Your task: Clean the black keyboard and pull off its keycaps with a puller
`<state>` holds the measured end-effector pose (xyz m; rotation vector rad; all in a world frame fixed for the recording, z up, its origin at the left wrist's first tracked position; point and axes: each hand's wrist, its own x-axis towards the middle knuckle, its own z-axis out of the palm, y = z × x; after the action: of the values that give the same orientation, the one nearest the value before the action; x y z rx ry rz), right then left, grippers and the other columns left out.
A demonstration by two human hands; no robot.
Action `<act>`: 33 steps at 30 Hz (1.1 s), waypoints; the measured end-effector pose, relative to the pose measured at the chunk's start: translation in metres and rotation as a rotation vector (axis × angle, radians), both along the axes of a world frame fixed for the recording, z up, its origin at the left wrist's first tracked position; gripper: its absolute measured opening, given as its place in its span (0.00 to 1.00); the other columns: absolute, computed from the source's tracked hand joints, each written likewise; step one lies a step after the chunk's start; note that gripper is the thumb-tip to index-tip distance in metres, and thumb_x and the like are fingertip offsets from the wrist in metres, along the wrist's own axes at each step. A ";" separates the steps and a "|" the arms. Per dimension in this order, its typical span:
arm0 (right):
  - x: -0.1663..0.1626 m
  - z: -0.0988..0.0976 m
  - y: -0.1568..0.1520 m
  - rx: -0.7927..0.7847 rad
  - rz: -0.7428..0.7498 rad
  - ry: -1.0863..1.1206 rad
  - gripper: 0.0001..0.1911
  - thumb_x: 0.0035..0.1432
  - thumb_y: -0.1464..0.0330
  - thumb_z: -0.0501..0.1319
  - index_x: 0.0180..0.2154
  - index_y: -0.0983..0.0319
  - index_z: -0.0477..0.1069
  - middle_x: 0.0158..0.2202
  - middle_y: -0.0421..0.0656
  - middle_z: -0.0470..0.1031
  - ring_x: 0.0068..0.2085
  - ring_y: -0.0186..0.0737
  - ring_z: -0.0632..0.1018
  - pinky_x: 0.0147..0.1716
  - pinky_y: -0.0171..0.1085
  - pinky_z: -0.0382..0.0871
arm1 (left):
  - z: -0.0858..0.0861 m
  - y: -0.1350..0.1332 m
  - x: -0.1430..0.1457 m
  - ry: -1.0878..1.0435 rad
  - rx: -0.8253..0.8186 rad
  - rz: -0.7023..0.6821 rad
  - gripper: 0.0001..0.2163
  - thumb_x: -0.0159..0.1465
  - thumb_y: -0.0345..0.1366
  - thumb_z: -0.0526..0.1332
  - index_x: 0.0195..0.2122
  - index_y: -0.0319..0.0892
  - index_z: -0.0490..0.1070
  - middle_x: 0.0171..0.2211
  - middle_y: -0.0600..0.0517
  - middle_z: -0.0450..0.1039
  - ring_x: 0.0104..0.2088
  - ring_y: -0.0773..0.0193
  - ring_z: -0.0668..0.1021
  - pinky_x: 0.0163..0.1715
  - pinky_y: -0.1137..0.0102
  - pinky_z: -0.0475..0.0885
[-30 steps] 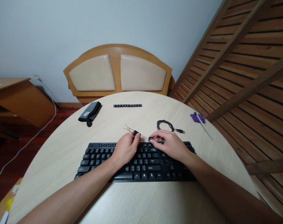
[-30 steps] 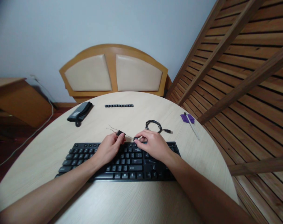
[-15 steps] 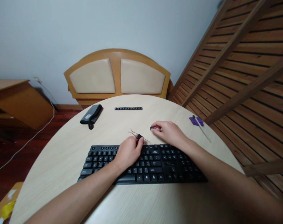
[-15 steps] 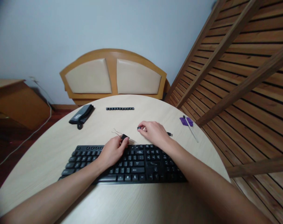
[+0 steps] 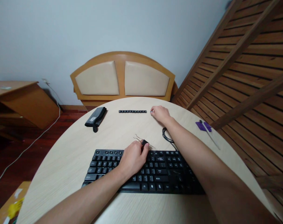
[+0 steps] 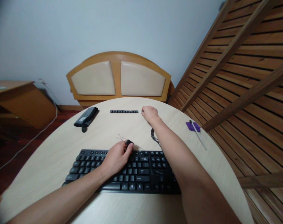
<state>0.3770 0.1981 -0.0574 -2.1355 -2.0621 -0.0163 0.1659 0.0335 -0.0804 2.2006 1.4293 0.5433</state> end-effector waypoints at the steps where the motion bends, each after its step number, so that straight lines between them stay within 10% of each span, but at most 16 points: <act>1: 0.000 -0.004 0.005 -0.003 -0.008 0.002 0.13 0.65 0.65 0.62 0.48 0.58 0.80 0.49 0.51 0.81 0.49 0.49 0.79 0.46 0.41 0.70 | 0.001 0.000 0.000 0.001 -0.001 0.000 0.18 0.73 0.44 0.49 0.30 0.43 0.69 0.28 0.47 0.76 0.29 0.56 0.77 0.30 0.66 0.66; 33: -0.003 -0.030 0.014 0.058 0.015 0.144 0.19 0.68 0.63 0.58 0.59 0.57 0.71 0.51 0.46 0.80 0.51 0.46 0.78 0.49 0.40 0.69 | -0.001 0.000 0.000 0.018 0.011 0.003 0.17 0.73 0.44 0.49 0.31 0.43 0.69 0.29 0.46 0.76 0.32 0.54 0.78 0.32 0.65 0.66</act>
<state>0.3736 0.2117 -0.0879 -2.0242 -1.9715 0.0762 0.1658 0.0334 -0.0812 2.2177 1.4424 0.5358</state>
